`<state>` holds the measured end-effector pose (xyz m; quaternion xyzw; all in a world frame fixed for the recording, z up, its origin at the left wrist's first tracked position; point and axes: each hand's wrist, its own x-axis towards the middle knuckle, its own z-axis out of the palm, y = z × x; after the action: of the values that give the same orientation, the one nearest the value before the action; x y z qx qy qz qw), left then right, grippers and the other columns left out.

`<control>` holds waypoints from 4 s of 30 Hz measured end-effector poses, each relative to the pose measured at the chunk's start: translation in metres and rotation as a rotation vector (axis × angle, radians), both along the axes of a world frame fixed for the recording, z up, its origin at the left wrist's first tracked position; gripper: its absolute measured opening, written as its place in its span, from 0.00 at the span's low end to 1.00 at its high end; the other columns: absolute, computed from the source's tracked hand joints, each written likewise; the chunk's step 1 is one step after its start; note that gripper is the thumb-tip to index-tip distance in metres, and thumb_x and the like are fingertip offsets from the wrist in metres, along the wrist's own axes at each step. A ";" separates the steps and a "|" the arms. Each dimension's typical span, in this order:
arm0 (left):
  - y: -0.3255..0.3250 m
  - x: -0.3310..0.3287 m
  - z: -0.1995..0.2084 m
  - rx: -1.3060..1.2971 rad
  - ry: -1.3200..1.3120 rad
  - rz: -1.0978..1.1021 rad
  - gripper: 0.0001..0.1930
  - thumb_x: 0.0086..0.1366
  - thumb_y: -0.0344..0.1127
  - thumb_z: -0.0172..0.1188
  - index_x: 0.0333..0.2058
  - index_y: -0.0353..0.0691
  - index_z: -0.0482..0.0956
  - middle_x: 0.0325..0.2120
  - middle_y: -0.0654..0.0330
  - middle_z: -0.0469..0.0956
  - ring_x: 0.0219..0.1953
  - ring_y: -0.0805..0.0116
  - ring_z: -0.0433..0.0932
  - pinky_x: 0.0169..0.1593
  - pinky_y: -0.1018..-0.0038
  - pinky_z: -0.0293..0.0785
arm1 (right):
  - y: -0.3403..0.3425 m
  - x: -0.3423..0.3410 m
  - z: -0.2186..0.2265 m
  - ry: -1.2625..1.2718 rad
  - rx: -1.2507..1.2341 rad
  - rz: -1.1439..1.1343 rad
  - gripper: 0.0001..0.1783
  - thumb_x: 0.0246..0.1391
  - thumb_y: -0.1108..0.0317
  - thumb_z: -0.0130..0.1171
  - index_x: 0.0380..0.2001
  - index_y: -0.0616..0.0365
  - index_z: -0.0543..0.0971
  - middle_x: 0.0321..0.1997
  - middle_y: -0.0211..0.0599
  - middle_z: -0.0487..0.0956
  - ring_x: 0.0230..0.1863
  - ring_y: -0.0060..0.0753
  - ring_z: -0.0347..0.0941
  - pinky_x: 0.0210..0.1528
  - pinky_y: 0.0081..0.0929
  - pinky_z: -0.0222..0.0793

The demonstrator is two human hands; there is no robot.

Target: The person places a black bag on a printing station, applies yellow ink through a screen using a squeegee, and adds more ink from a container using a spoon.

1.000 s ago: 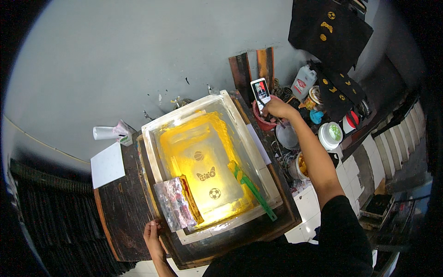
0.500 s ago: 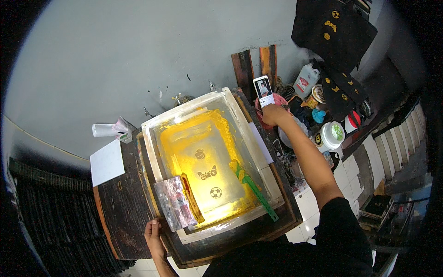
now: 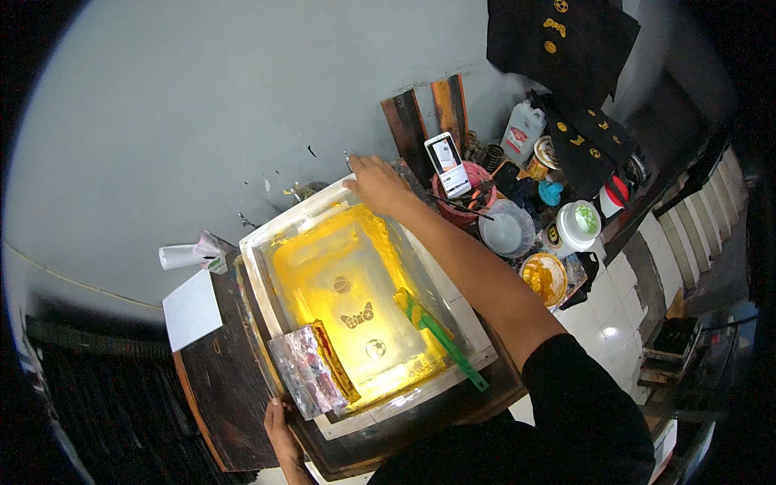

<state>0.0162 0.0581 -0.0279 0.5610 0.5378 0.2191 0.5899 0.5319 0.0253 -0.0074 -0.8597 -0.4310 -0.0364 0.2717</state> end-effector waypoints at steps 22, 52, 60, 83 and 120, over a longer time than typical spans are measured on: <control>-0.009 0.002 0.005 -0.140 -0.070 -0.015 0.26 0.72 0.58 0.56 0.46 0.37 0.80 0.32 0.69 0.73 0.34 0.77 0.69 0.40 0.75 0.65 | -0.147 -0.086 0.000 0.155 0.252 -0.087 0.20 0.61 0.62 0.61 0.51 0.64 0.78 0.51 0.54 0.80 0.55 0.57 0.75 0.59 0.46 0.70; -0.065 0.046 -0.007 -0.138 -0.392 0.206 0.37 0.78 0.60 0.40 0.68 0.30 0.65 0.69 0.50 0.64 0.70 0.60 0.62 0.73 0.67 0.54 | -0.153 -0.149 0.002 1.151 0.130 0.046 0.31 0.70 0.46 0.53 0.50 0.70 0.80 0.46 0.44 0.83 0.43 0.37 0.79 0.47 0.33 0.75; -0.134 0.025 0.035 -0.114 -0.546 0.368 0.33 0.77 0.59 0.46 0.59 0.32 0.74 0.56 0.56 0.76 0.57 0.67 0.72 0.63 0.70 0.66 | -0.136 -0.139 0.029 1.164 0.030 0.198 0.32 0.69 0.46 0.53 0.53 0.71 0.78 0.49 0.46 0.82 0.45 0.40 0.79 0.49 0.35 0.75; -0.321 -0.241 0.038 0.055 -0.900 1.096 0.28 0.76 0.56 0.49 0.56 0.34 0.76 0.50 0.54 0.79 0.53 0.66 0.77 0.60 0.68 0.71 | -0.120 -0.381 0.061 1.148 -0.320 0.716 0.36 0.69 0.47 0.55 0.60 0.73 0.75 0.55 0.52 0.80 0.51 0.48 0.78 0.53 0.40 0.75; -0.405 -0.428 0.043 0.241 -0.861 1.643 0.26 0.76 0.55 0.48 0.53 0.36 0.76 0.52 0.54 0.79 0.54 0.63 0.76 0.61 0.66 0.69 | -0.050 -0.702 0.046 1.106 -0.433 1.230 0.27 0.70 0.49 0.52 0.32 0.66 0.80 0.29 0.32 0.78 0.31 0.22 0.70 0.36 0.26 0.67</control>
<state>-0.4118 -0.3469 0.0148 -0.0671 0.4746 0.8106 0.3365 -0.1701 -0.0244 0.0388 -0.4001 -0.6238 0.6255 0.2442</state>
